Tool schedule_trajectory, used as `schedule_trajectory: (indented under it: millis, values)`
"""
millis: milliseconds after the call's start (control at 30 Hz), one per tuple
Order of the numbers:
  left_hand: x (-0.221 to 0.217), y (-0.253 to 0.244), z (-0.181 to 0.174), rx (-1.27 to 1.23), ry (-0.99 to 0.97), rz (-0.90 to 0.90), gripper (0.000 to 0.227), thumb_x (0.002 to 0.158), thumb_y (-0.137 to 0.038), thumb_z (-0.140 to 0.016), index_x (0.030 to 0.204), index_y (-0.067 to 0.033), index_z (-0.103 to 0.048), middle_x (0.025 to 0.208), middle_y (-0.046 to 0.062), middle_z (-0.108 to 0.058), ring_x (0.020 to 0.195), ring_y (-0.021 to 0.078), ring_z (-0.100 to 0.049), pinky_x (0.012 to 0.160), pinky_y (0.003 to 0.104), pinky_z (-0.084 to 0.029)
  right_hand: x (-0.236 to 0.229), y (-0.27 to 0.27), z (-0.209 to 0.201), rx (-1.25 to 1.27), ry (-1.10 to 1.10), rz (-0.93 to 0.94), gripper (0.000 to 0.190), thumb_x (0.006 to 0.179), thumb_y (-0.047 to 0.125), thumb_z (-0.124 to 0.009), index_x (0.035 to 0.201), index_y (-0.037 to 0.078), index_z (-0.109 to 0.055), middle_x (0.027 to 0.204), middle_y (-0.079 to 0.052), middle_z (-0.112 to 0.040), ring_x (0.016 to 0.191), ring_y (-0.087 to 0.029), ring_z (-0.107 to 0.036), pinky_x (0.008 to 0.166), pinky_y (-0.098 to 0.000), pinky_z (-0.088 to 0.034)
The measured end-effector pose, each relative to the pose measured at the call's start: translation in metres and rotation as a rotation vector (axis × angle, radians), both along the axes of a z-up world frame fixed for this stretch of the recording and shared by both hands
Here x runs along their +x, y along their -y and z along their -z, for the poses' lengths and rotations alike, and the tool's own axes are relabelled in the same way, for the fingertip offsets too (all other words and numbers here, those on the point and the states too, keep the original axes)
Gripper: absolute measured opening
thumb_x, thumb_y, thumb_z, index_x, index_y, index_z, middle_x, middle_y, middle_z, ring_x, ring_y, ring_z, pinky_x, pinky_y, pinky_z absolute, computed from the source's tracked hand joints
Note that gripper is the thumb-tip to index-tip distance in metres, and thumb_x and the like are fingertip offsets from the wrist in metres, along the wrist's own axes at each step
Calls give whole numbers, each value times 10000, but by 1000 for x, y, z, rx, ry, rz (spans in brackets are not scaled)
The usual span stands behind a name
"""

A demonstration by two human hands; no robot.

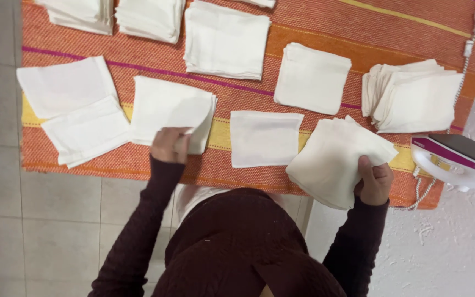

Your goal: Folding and stacking white cloth linens on a table.

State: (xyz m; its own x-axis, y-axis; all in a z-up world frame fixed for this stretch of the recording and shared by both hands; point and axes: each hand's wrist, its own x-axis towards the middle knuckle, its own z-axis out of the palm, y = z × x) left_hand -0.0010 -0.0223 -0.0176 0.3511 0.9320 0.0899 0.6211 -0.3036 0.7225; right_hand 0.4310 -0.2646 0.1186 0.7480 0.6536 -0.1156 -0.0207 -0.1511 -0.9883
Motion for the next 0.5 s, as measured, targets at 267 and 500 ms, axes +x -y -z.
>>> schedule_trajectory:
  millis: [267,500]
  values:
    - [122,65,-69,30,152,462,249,971,-301,-681,1164,-149,-716,871,111,-696,820,299,-697,758,409,-590,-7,-7,-21,-87,95,11,160,1079,149,-656,1005,16,-607,832,-127,-693,721,-170,-696,707,-326,-610]
    - [101,62,-19,-1165,882,244,776,1013,-635,-381,1494,-30,-444,1414,279,-590,1320,398,-570,1051,470,-510,-73,-71,6,-503,163,-350,477,971,268,-654,562,187,-420,453,50,-381,342,-107,-297,328,-275,-294]
